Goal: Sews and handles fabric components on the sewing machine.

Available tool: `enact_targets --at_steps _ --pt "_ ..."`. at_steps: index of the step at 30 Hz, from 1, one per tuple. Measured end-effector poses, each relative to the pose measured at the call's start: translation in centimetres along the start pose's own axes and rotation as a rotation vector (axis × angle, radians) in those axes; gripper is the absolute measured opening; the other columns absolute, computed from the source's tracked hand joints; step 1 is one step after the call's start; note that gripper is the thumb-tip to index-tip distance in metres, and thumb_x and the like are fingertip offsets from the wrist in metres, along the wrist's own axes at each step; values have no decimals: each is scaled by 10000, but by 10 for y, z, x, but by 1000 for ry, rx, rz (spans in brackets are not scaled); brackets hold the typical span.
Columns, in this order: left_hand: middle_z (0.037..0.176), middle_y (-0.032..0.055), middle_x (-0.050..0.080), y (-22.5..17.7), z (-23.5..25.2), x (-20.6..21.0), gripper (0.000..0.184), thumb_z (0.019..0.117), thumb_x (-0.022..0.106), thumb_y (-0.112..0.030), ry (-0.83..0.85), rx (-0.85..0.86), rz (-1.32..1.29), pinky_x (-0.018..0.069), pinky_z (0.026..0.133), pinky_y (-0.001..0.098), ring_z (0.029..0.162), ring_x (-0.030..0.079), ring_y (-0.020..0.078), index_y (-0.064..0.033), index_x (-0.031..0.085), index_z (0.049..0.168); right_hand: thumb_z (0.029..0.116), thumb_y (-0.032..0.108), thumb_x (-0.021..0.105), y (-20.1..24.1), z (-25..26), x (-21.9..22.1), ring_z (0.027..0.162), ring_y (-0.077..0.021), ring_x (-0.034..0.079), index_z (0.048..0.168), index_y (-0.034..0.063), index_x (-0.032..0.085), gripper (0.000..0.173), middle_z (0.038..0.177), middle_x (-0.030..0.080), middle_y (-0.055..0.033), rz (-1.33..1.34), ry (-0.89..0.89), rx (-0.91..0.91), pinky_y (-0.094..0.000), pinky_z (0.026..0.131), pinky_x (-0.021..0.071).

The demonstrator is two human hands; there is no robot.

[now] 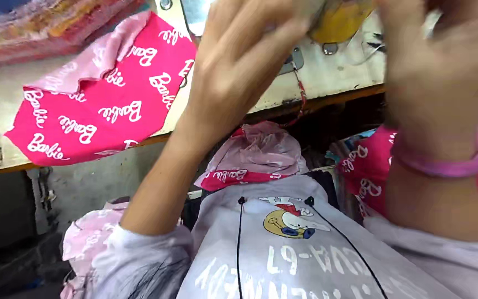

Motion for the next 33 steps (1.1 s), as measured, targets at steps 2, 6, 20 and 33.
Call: enact_targets --at_steps 2,6,20,33 --pt "1027 168 697 -9 -74 -7 158 996 631 -55 86 -239 -178 509 935 330 1024 646 213 23 742 1078 1050 244 578 -6 -52 26 705 -27 578 941 15 709 285 821 625 -31 186 241 67 -196 640 503" --pt "1128 177 699 -35 -223 12 373 910 771 -256 584 -868 -328 538 978 494 1087 667 303 5 721 1173 1022 394 609 -23 -115 107 795 -328 663 896 1 716 426 826 671 -161 69 826 360 -554 721 537" --pt "930 13 697 -53 -165 -44 101 911 689 -28 211 -773 -672 548 783 157 863 642 -10 12 758 972 897 303 777 25 -99 107 1006 -156 675 1261 44 678 458 1118 714 -92 507 832 395 -385 900 562" --pt "915 27 673 -43 -124 -71 195 920 731 -201 585 -771 -594 515 752 217 817 606 25 -7 751 925 943 143 697 43 -64 41 817 -38 714 1012 164 789 117 895 764 29 1233 497 365 -234 783 610"
Point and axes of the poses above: each hand's wrist, its own z-axis towards the middle knuckle, its own x-axis out of the palm, y = z × x, the point moved 2 cm from there along z, towards the middle knuckle
